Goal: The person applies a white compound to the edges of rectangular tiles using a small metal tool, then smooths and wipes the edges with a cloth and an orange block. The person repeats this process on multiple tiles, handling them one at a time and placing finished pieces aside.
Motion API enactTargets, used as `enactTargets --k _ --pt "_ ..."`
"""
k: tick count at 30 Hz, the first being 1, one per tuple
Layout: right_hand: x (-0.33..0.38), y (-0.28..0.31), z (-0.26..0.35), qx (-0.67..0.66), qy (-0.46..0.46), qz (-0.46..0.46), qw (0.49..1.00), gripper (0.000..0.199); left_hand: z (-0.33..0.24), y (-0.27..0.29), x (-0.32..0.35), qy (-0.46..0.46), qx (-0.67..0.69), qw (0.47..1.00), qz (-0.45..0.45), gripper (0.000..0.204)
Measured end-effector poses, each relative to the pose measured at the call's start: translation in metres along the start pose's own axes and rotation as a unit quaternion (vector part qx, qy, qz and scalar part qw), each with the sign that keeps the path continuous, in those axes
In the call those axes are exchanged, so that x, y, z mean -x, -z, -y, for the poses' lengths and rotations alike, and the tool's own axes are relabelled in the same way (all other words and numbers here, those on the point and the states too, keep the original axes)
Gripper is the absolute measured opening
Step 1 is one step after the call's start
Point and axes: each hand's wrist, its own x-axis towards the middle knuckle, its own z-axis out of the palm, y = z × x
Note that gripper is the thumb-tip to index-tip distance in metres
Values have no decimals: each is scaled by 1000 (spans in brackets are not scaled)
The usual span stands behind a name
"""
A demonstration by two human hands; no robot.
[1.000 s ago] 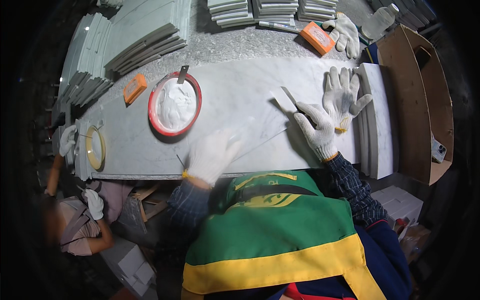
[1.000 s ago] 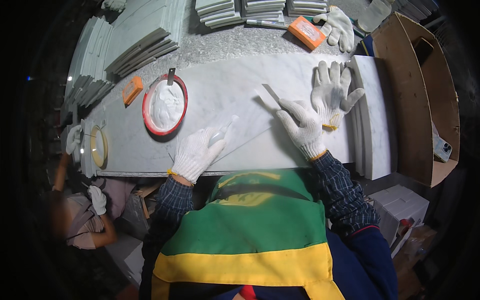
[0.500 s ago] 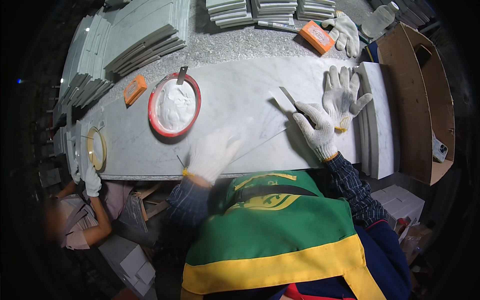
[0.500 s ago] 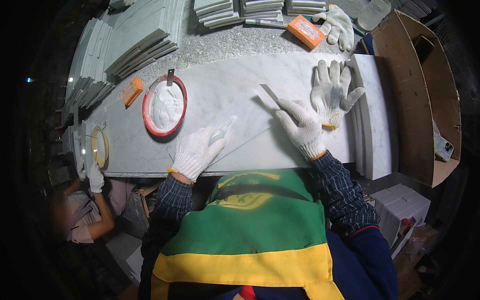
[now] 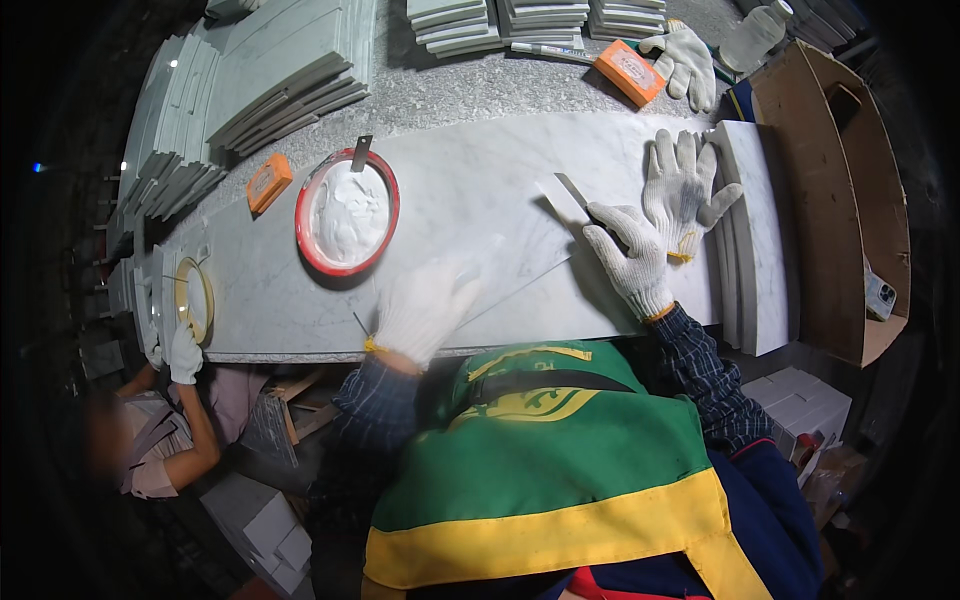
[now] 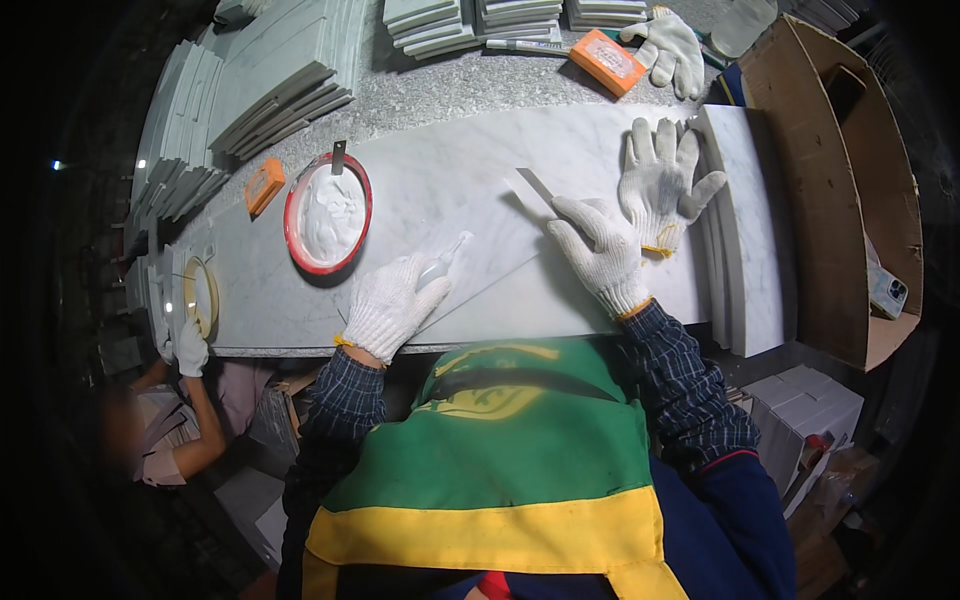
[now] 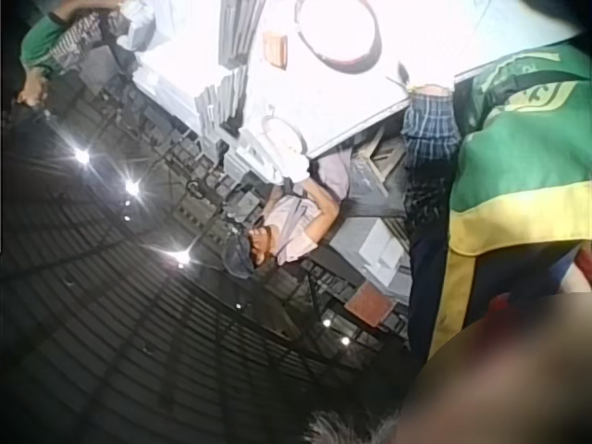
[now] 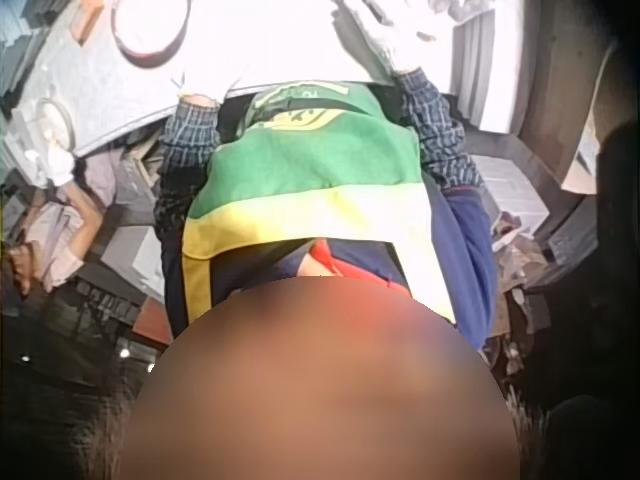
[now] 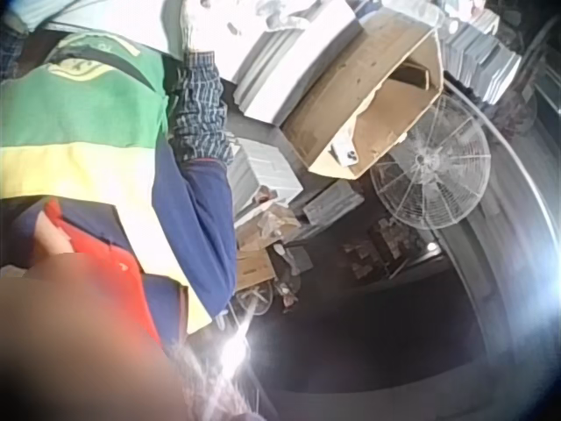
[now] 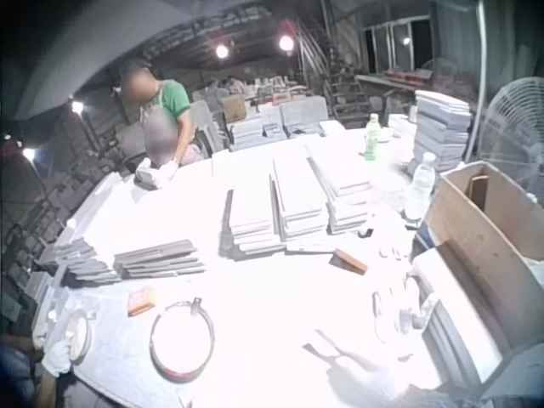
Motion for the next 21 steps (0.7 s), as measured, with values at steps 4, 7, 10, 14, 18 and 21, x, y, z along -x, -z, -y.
enactTargets --k 4,7,10,14,18,21 --pt "1 2 1 7 -14 25 1000 31 1 -1 0 -13 8 1000 -10 42" --pt "1 2 1 7 -13 26 1000 31 1 -1 0 -12 5 1000 -9 41" --pt "0 1 0 5 -1 13 1000 29 2 -2 1 -28 9 999 -26 40" --pt "-1 -1 0 10 15 -6 1000 26 2 -5 2 -25 11 999 -36 38" --pt "-1 -1 1 10 6 -1 1000 26 1 -7 2 -21 10 999 -29 37" --pt "-1 0 2 9 -9 7 1000 26 1 -8 1 -16 -1 1000 -23 37"
